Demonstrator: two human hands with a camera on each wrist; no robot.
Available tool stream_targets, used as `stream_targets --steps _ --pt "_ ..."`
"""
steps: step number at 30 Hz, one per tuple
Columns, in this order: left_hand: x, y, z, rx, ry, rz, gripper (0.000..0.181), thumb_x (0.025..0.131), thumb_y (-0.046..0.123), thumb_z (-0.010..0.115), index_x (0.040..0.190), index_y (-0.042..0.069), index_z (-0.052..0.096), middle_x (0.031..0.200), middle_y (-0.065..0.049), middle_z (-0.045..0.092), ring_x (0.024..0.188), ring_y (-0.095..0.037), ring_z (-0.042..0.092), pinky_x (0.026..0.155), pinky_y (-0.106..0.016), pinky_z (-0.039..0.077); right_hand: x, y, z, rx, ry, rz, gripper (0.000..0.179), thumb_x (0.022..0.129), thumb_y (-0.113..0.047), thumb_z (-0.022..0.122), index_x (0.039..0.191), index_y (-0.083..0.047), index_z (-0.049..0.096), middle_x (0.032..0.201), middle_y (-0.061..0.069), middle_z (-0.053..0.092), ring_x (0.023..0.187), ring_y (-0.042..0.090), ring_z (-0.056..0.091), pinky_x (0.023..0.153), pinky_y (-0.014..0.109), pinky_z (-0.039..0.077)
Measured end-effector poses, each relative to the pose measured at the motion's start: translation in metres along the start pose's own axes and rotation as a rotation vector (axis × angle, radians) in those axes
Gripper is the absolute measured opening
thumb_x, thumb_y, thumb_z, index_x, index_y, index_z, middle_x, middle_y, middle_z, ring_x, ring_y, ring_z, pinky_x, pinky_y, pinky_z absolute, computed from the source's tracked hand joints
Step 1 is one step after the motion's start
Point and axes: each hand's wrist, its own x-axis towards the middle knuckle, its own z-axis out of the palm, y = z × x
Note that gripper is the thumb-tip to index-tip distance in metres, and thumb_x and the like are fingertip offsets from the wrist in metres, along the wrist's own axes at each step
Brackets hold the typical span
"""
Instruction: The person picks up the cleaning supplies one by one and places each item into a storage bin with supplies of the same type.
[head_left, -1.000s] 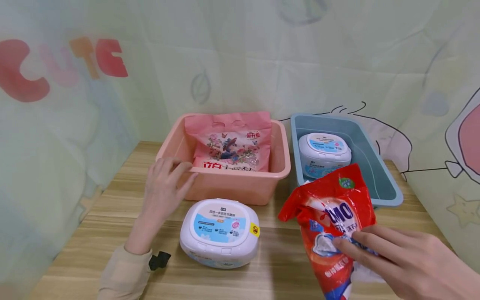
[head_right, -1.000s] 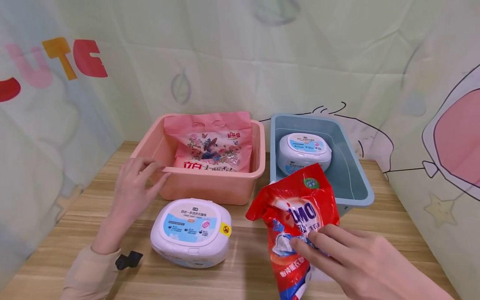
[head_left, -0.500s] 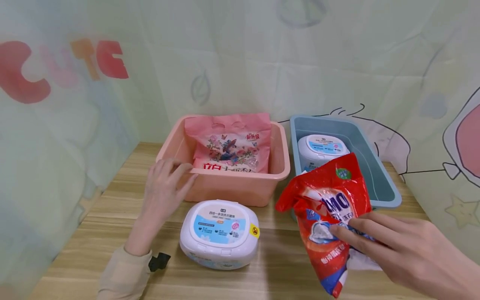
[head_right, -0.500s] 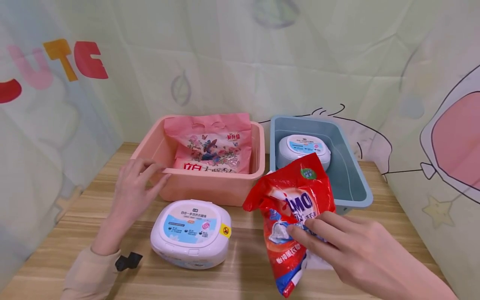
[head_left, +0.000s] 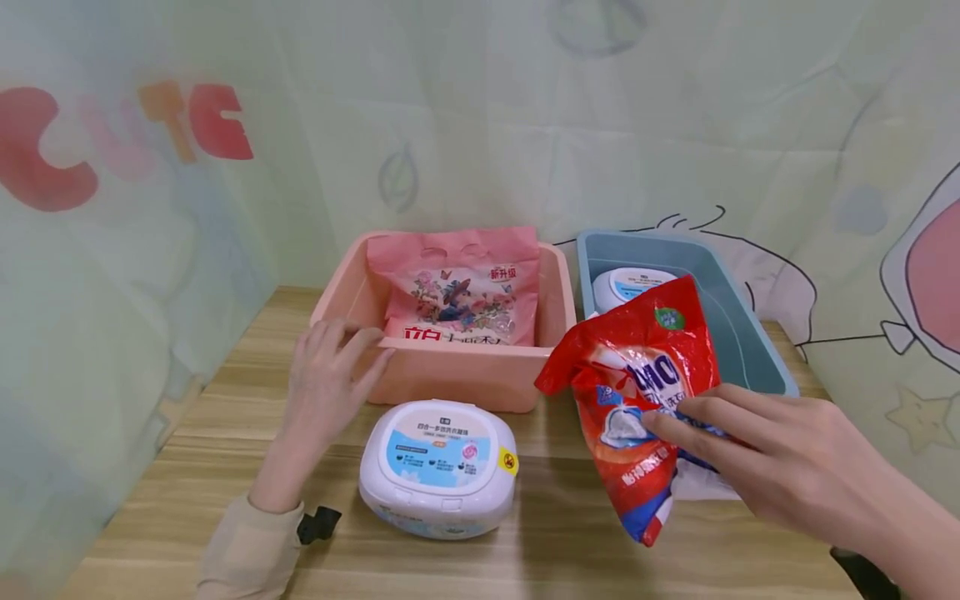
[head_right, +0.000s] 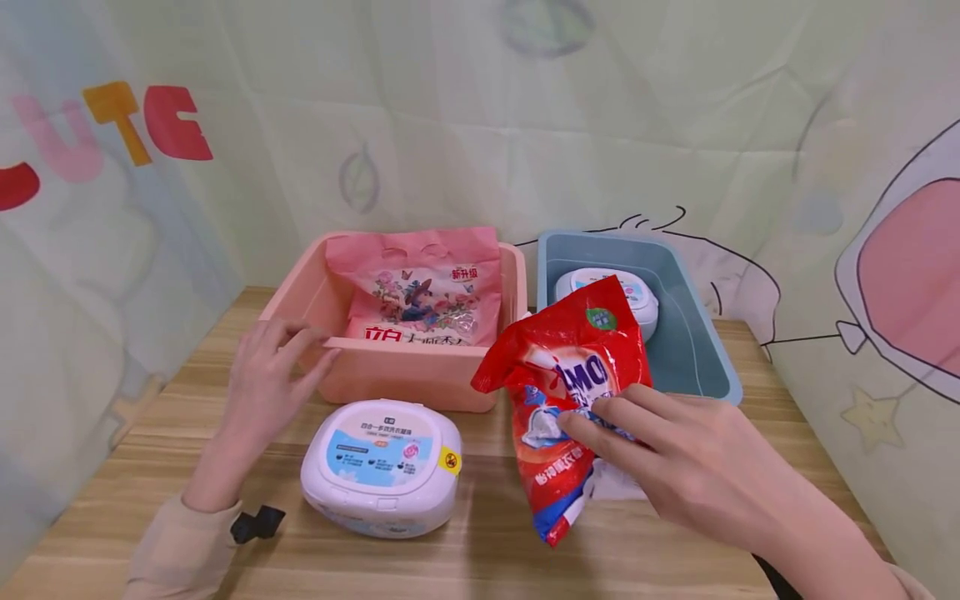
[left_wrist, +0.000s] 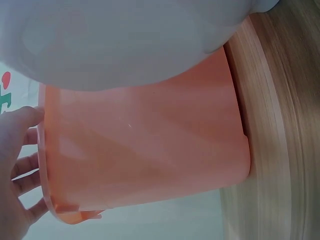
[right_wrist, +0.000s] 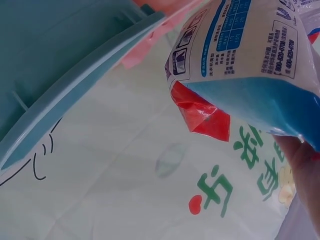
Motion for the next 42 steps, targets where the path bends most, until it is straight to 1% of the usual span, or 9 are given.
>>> stream_targets --steps 12,18,24,26,28,30,33,36,42 --pt "-0.001 -0.002 -0.003 0.013 -0.019 -0.029 0.027 0.079 0.016 0.079 0.100 0.006 0.067 0.100 -0.017 0.059 0.099 -0.035 0.051 0.086 -0.050 0.037 0.021 0.012 0.006 0.021 0.015 -0.011 0.053 0.102 -0.045 0.025 0.121 -0.019 0.067 0.099 0.000 0.069 0.084 0.016 0.063 0.050 0.031 0.053" --pt "-0.001 -0.001 -0.003 0.007 -0.014 -0.024 0.027 0.079 0.015 0.079 0.101 0.006 0.067 0.100 -0.016 0.060 0.099 -0.035 0.051 0.086 -0.050 0.037 0.030 0.018 0.010 0.017 0.033 -0.023 0.049 0.102 -0.039 0.028 0.119 -0.017 0.068 0.097 -0.001 0.069 0.083 0.016 0.063 0.048 0.029 0.051" --pt "-0.001 -0.002 -0.002 0.010 0.003 -0.015 0.027 0.078 0.015 0.079 0.100 0.006 0.067 0.099 -0.017 0.060 0.099 -0.036 0.052 0.085 -0.050 0.038 0.039 0.026 0.013 0.025 -0.012 -0.037 0.050 0.102 -0.037 0.025 0.121 -0.018 0.067 0.099 0.002 0.069 0.085 0.017 0.064 0.048 0.028 0.050" --pt "-0.001 -0.002 -0.002 0.011 0.006 -0.012 0.027 0.078 0.015 0.079 0.100 0.006 0.067 0.099 -0.017 0.060 0.099 -0.036 0.052 0.085 -0.050 0.038 0.042 0.029 0.014 0.031 -0.019 -0.038 0.043 0.101 -0.033 0.032 0.122 -0.018 0.066 0.100 0.002 0.070 0.086 0.018 0.064 0.048 0.028 0.050" --pt "-0.001 -0.001 -0.002 0.010 0.007 -0.010 0.026 0.078 0.015 0.079 0.100 0.006 0.067 0.098 -0.017 0.060 0.098 -0.036 0.052 0.085 -0.051 0.038 0.045 0.030 0.015 0.024 -0.022 -0.039 0.032 0.095 -0.025 0.052 0.123 -0.018 0.066 0.100 0.003 0.070 0.086 0.018 0.065 0.046 0.028 0.049" --pt "-0.001 -0.001 -0.001 0.012 0.004 -0.010 0.026 0.078 0.015 0.079 0.100 0.006 0.067 0.098 -0.017 0.059 0.098 -0.036 0.052 0.085 -0.050 0.038 0.049 0.031 0.015 0.009 -0.038 -0.037 0.042 0.082 -0.019 0.072 0.123 -0.019 0.066 0.100 0.003 0.069 0.087 0.018 0.064 0.046 0.029 0.048" --pt "-0.001 -0.001 -0.001 0.011 0.002 -0.009 0.026 0.078 0.016 0.079 0.100 0.006 0.067 0.098 -0.017 0.059 0.097 -0.036 0.052 0.084 -0.050 0.038 0.053 0.032 0.016 -0.018 -0.065 -0.029 0.067 0.060 -0.016 0.087 0.123 -0.020 0.066 0.100 0.003 0.069 0.087 0.018 0.065 0.047 0.029 0.049" --pt "-0.001 -0.001 0.000 0.007 0.006 -0.003 0.026 0.078 0.016 0.079 0.099 0.006 0.067 0.097 -0.016 0.059 0.095 -0.035 0.052 0.082 -0.048 0.038 0.057 0.034 0.019 -0.019 -0.067 -0.024 0.069 0.056 -0.017 0.089 0.122 -0.019 0.067 0.101 0.004 0.069 0.089 0.019 0.066 0.049 0.030 0.051" --pt "0.000 0.000 0.001 -0.004 0.024 0.008 0.026 0.078 0.015 0.079 0.099 0.006 0.068 0.095 -0.015 0.059 0.093 -0.035 0.052 0.079 -0.047 0.038 0.065 0.036 0.024 -0.002 -0.057 -0.019 0.064 0.059 -0.013 0.087 0.120 -0.017 0.067 0.101 0.005 0.069 0.090 0.020 0.066 0.051 0.031 0.053"
